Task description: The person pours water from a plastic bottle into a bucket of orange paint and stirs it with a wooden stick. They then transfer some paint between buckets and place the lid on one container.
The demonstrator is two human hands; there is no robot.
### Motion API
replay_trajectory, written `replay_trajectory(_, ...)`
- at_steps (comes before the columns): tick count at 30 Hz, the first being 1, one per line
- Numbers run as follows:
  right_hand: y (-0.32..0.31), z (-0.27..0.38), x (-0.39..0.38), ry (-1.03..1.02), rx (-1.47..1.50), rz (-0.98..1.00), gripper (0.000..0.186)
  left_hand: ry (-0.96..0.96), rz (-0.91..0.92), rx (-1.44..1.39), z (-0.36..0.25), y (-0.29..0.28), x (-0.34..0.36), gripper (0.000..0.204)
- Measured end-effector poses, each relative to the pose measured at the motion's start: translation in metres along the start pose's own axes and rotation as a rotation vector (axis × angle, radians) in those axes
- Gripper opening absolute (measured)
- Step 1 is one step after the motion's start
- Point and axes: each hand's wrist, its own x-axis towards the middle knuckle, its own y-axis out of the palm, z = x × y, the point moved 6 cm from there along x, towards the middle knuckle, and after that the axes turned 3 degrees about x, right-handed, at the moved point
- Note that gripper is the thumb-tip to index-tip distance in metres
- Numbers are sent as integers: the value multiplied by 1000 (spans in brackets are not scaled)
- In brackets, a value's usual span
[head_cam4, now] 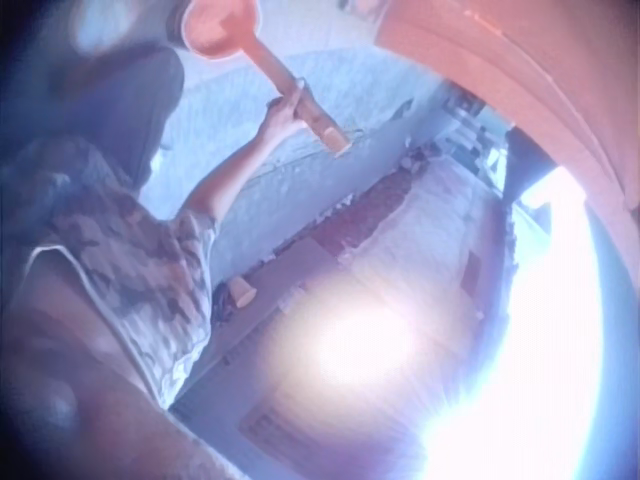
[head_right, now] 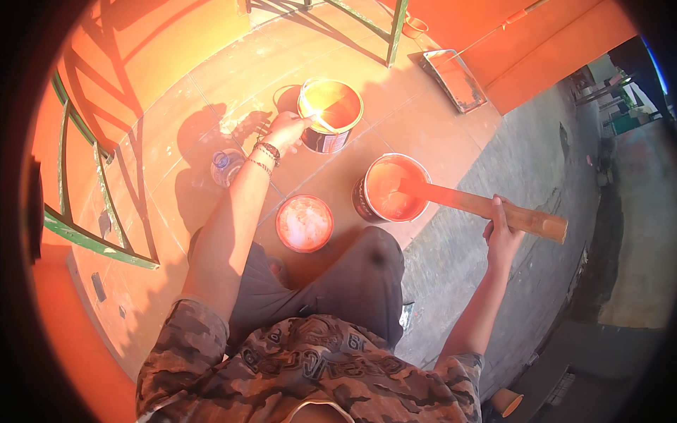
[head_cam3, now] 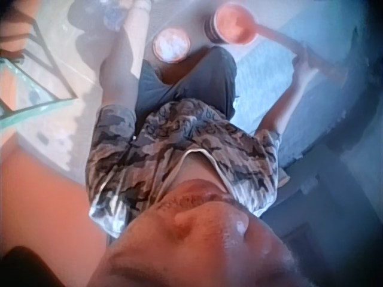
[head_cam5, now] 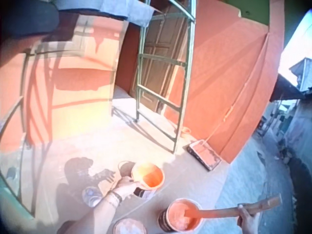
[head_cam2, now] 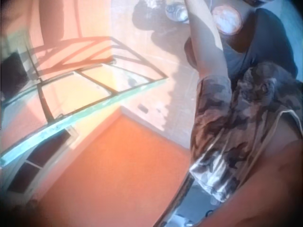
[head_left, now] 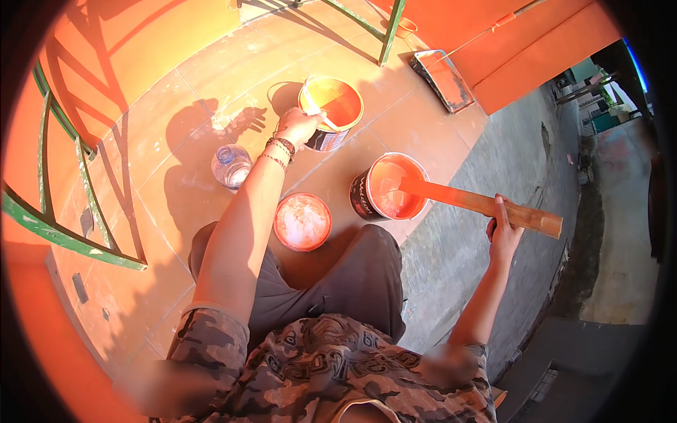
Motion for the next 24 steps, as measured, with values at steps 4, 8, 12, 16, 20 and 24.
replay_trajectory(4, -19, -11, -6, 8, -16, -29, 32, 102, 122, 266, 15, 33, -14, 44)
replay_trajectory(8, -11, -4, 3, -17, -39, -46, 32, 213, 272, 316, -10, 25, -59, 46)
replay_trajectory(12, 4, -13, 12, -30, -36, 45, 32, 472, 1, 13, -25, -43, -122, 39)
replay_trajectory(16, 27, -56, 26, -31, 34, 110, 31, 599, -548, 279, -7, -122, -176, 66)
replay_trajectory(20, 57, -101, 27, -1, 105, 160, 32, 445, -512, 235, 92, -146, -144, 97)
replay_trajectory(24, 80, -151, 21, 160, 138, 155, 34, 417, -312, 2, 130, -118, -109, 116)
